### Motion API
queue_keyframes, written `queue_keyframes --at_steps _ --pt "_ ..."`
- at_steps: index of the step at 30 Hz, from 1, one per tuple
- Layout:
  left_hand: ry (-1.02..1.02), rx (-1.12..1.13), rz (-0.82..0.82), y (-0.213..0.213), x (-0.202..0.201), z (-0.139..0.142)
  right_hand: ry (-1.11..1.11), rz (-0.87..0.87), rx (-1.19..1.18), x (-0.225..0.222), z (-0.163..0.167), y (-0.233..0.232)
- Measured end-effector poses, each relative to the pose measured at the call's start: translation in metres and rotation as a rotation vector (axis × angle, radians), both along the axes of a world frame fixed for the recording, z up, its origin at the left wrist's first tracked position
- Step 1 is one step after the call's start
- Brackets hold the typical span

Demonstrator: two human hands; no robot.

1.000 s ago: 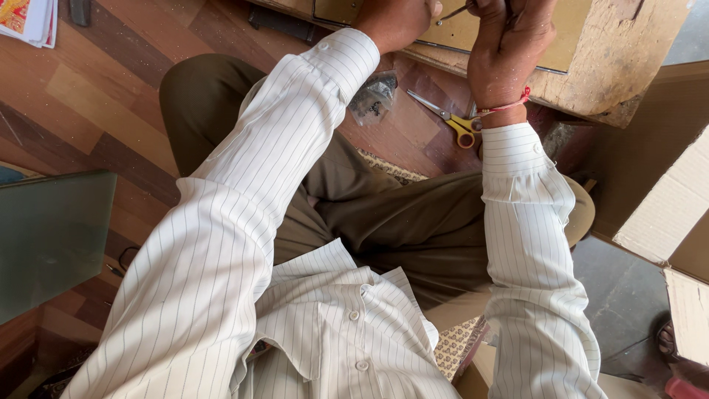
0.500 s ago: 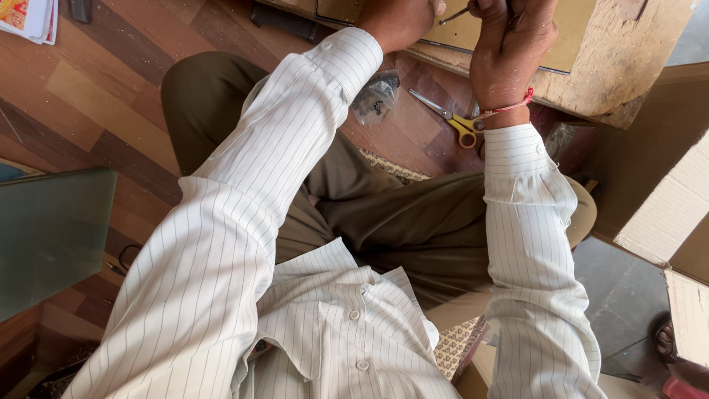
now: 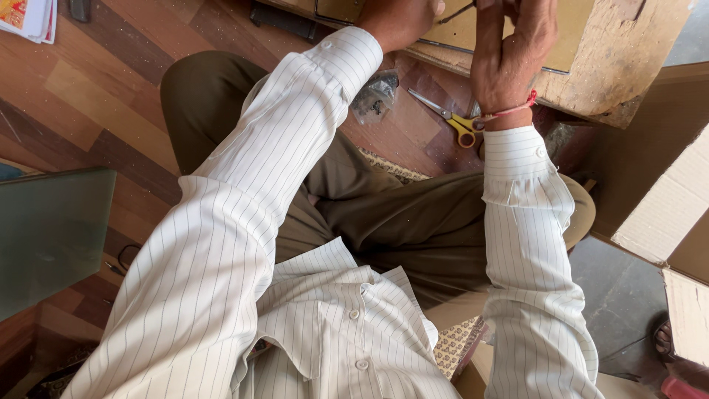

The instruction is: The person places a white sheet into a black frame, then positions a cardboard backing over it. Using a screwdriver, they secure the backing to the frame by tightening screws at multiple points.

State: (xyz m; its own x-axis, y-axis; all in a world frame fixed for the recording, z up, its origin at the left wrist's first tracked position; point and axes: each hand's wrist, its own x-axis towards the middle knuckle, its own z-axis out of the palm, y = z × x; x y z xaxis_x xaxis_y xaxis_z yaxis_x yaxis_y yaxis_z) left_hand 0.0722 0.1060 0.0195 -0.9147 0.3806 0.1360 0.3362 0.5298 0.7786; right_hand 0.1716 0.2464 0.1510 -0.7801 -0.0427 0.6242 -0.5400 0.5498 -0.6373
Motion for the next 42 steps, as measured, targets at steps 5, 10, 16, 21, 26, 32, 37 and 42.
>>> queue_keyframes --at_steps 5,10,16,21,26,32,37,42 --pt "-0.078 0.026 0.008 -0.002 0.002 0.003 0.001 -0.055 0.031 0.000 0.004 -0.004" --pt "-0.012 0.000 0.003 -0.001 0.001 0.003 0.087 -0.090 0.081 -0.002 0.013 -0.011" --pt "-0.133 0.003 0.009 0.000 0.000 0.002 0.033 -0.112 0.175 0.005 0.021 -0.013" --pt "-0.134 -0.068 -0.015 -0.002 0.000 0.006 0.121 -0.062 0.021 -0.004 0.016 -0.011" --pt "-0.062 0.001 0.014 -0.003 0.003 0.009 0.122 -0.132 0.114 -0.005 0.015 -0.007" --pt "-0.078 -0.024 -0.006 -0.003 0.001 0.006 0.042 -0.080 0.135 0.000 0.015 -0.007" --pt "0.015 -0.004 0.006 -0.002 0.001 0.007 0.075 -0.117 0.090 -0.007 0.011 -0.006" --pt "-0.059 -0.010 -0.002 -0.005 0.003 0.014 0.051 -0.116 0.202 0.000 0.002 -0.002"
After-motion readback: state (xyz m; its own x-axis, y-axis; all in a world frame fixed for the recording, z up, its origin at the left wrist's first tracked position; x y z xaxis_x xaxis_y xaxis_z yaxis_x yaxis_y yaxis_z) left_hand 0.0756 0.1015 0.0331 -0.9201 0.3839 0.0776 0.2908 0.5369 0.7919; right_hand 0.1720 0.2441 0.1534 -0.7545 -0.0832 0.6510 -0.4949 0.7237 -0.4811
